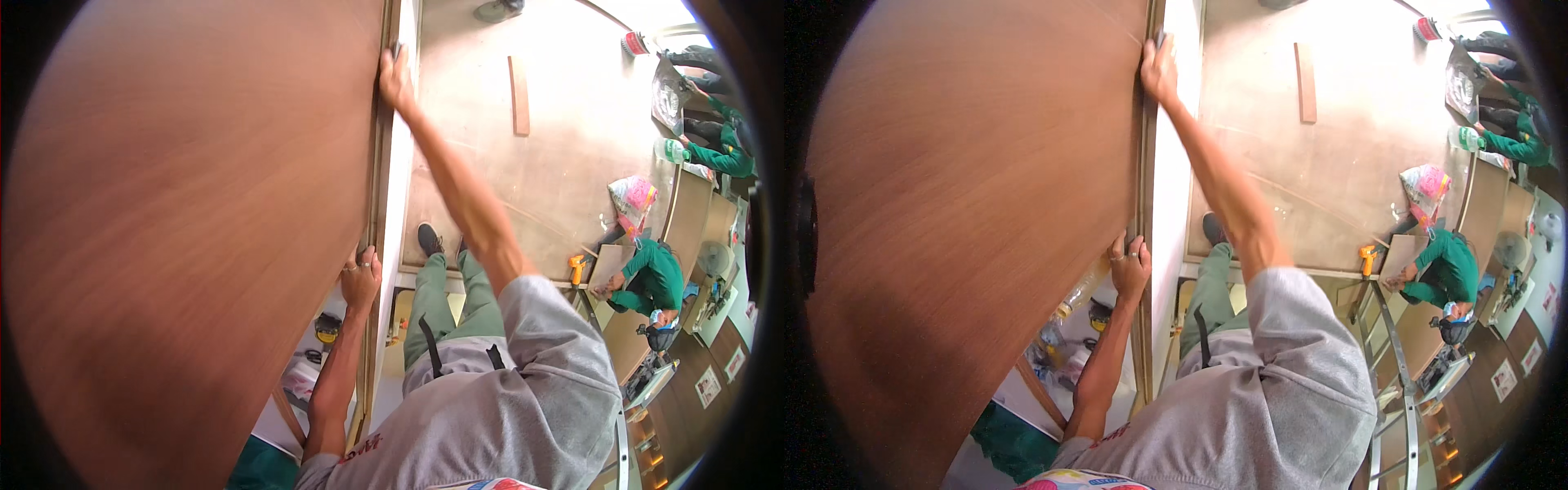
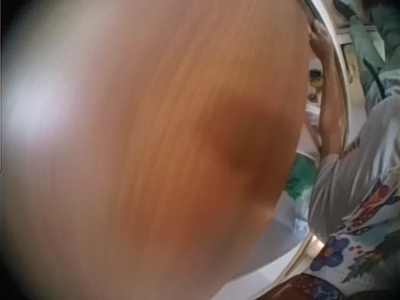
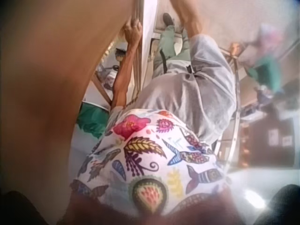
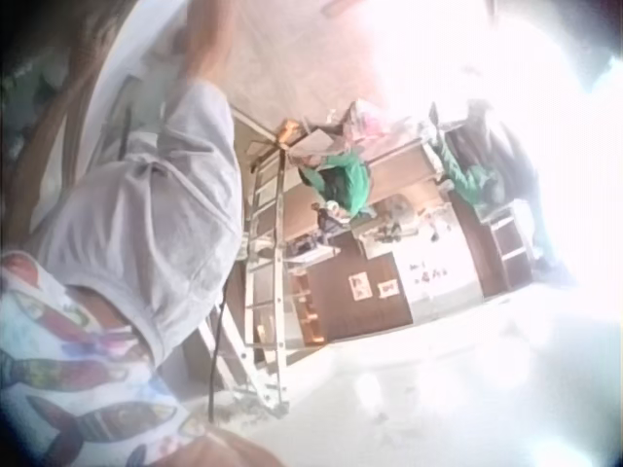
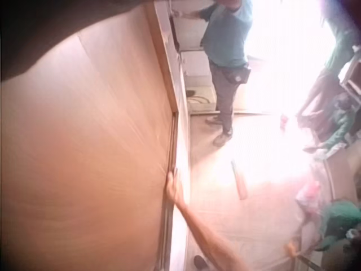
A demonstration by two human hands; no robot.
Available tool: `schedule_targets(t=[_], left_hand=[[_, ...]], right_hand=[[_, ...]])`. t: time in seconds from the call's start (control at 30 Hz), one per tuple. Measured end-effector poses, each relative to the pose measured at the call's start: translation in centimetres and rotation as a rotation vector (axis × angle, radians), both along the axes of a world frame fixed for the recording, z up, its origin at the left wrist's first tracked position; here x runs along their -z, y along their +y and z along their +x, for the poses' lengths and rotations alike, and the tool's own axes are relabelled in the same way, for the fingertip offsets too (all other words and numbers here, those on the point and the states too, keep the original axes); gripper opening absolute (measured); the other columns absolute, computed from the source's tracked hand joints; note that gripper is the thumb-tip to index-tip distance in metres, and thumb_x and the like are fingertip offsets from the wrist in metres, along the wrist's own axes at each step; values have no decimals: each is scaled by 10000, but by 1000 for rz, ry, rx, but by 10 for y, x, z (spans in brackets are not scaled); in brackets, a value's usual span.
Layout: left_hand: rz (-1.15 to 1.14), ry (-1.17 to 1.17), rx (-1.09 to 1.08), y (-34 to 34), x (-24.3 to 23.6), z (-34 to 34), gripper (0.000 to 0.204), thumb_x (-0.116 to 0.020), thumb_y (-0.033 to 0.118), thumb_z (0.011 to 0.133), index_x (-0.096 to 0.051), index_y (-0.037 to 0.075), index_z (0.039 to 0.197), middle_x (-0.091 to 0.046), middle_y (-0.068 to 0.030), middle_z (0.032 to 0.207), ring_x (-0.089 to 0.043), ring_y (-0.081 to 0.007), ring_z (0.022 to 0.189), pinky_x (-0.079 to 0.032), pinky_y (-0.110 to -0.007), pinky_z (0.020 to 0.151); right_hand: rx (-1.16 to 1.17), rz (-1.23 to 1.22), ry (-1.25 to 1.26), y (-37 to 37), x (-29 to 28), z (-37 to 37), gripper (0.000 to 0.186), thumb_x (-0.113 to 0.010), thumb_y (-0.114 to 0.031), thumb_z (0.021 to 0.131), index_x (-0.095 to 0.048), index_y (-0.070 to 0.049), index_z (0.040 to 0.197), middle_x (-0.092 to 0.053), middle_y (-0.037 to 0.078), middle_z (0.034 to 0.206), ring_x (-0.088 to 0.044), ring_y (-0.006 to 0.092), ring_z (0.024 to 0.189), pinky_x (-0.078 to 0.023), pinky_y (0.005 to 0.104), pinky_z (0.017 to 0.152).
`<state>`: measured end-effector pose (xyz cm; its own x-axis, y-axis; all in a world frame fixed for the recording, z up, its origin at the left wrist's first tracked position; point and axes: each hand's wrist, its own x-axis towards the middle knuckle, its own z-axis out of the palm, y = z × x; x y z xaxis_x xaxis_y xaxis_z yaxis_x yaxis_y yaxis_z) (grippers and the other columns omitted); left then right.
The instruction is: The person is installing a wooden trim piece onto the edge of a cabinet door. They use a small metal tool to tap the trim into place and a sanding block to smooth the edges. The person works methodically along the length of the door, ensuring the trim is flush and secure.
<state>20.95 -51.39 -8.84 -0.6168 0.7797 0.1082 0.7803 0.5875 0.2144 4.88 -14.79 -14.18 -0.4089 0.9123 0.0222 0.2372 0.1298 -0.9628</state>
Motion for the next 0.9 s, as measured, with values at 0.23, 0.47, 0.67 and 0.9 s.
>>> schedule_targets(t=[0.23, 0.47, 0.67, 0.9], left_hand=[[-11, -3, -17, -7, 1, 3, 255, -672, 142, 848, -605, 104, 1090, -438, -148, 1258, -464, -381, 1181, -420, -515, 988], [12, 2, -41, -3, -3, 7, 275, -684, 137, 839, -605, 109, 1100, -440, -153, 1255, -461, -381, 1191, -417, -517, 997], [13, -26, -25, -5, -2, 5, 286, -696, 142, 831, -617, 112, 1104, -452, -152, 1267, -470, -376, 1184, -421, -507, 990], [15, -33, -18, -5, -2, 3, 304, -690, 147, 840, -596, 113, 1126, -451, -161, 1263, -475, -388, 1169, -430, -507, 978]], right_hand=[[29, -79, -24, 15, -13, -8, 608, -462, -295, 987, -293, 145, 1372, -518, 392, 1215, -498, 543, 1114, -405, 532, 956], [12, -62, -93, -56, -17, 15, 662, -438, -312, 1008, -217, 137, 1441, -384, 390, 1389, -391, 510, 1288, -316, 510, 1086], [-13, -71, -8, -2, -5, 2, 664, -442, -326, 1003, -232, 150, 1415, -450, 406, 1304, -448, 547, 1201, -373, 514, 1026], [45, -91, -14, 3, -19, -3, 509, -418, -332, 1009, -386, 101, 1276, -531, 408, 1162, -504, 559, 1067, -390, 569, 915]])
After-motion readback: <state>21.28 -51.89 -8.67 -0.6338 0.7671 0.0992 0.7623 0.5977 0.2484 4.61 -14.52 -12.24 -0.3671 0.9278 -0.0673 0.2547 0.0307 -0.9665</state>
